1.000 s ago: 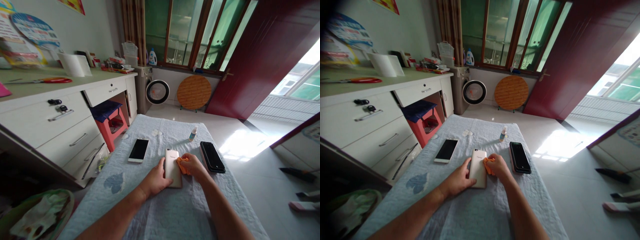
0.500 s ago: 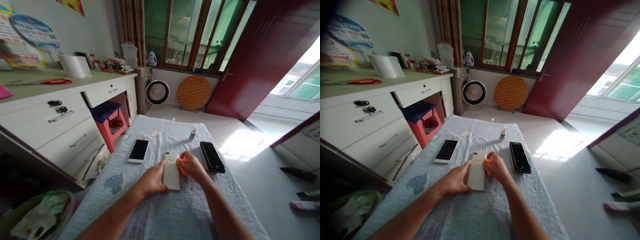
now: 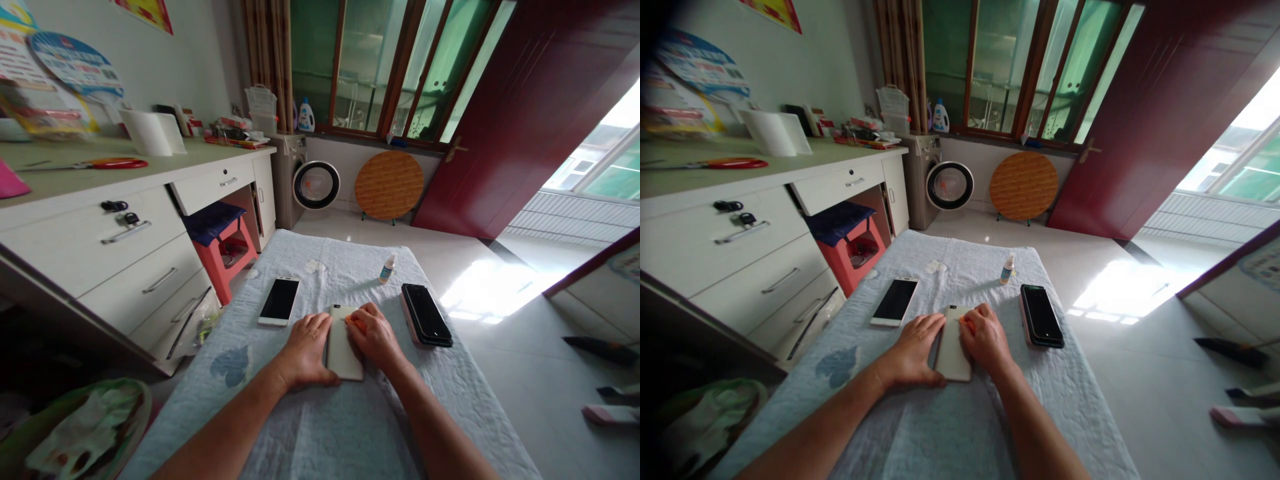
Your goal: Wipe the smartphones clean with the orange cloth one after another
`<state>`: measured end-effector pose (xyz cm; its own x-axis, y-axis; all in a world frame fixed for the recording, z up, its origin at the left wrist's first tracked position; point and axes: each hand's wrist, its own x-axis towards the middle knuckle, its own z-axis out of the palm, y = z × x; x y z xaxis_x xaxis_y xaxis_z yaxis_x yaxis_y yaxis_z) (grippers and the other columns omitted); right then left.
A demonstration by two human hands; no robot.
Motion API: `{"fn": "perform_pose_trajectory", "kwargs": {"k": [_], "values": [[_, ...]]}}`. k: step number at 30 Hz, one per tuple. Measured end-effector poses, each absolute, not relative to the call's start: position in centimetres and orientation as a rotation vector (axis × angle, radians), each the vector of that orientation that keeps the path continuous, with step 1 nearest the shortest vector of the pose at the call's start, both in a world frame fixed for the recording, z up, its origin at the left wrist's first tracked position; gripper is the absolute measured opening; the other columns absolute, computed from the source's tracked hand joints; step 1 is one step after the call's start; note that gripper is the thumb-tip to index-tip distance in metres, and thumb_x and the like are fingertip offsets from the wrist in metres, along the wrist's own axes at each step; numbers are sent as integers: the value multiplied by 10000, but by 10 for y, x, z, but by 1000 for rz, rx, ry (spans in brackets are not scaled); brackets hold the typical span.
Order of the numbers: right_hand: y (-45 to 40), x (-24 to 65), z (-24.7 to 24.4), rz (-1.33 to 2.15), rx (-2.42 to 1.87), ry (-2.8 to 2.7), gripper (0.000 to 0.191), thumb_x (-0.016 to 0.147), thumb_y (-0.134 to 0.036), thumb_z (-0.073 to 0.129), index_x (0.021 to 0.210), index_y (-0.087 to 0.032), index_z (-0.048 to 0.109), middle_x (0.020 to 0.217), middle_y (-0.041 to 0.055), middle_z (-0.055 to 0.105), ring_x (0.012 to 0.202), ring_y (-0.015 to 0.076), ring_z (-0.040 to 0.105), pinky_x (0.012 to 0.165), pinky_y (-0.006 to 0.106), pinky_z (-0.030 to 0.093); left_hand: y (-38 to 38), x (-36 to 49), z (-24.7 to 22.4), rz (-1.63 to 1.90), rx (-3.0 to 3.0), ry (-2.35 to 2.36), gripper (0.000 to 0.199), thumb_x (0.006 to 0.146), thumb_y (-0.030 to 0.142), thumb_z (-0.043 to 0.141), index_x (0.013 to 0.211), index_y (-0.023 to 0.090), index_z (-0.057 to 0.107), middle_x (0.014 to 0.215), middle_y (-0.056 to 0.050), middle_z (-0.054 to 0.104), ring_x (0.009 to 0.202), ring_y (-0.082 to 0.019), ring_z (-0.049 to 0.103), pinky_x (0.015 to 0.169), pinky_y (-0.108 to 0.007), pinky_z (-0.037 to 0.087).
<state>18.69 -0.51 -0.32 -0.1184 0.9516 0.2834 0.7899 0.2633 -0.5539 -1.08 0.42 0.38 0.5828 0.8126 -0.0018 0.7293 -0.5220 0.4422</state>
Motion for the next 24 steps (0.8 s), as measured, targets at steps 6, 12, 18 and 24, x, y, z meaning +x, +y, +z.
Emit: {"fn": "perform_pose_trajectory", "kwargs": {"k": [6, 12, 18, 24], "values": [[-3, 187, -3, 357, -1611, -1944, 199, 909, -221, 499, 861, -215, 693, 841, 18, 533, 798, 129, 532, 760, 221, 412, 6, -10, 0, 366, 2425, 1228, 1031, 415, 535, 809, 1312, 197, 432, 1340, -126, 480, 1215, -353, 443, 1058, -445, 333], [-4, 187, 5, 474, -1536, -2066, 203, 884, -186, 522, 872, -200, 725, 849, 27, 557, 777, 122, 553, 722, 210, 414, 6, -10, -3, 391, 2410, 1235, 1044, 435, 563, 799, 1333, 185, 424, 1358, -141, 466, 1240, -364, 423, 1071, -467, 314], [-18, 182, 27, 853, -1280, -2386, 189, 802, -153, 579, 841, -231, 747, 824, -3, 603, 735, 99, 561, 705, 185, 401, 9, -10, -6, 391, 2393, 1163, 1099, 453, 560, 798, 1394, 196, 362, 1463, -151, 375, 1321, -372, 359, 1108, -487, 265], [-21, 177, 27, 816, -1311, -2338, 229, 761, -116, 560, 815, -240, 745, 845, 1, 604, 743, 112, 566, 711, 198, 411, 10, -12, -6, 383, 2378, 1122, 1090, 473, 572, 803, 1397, 188, 372, 1475, -156, 370, 1334, -360, 349, 1118, -486, 249]]}}
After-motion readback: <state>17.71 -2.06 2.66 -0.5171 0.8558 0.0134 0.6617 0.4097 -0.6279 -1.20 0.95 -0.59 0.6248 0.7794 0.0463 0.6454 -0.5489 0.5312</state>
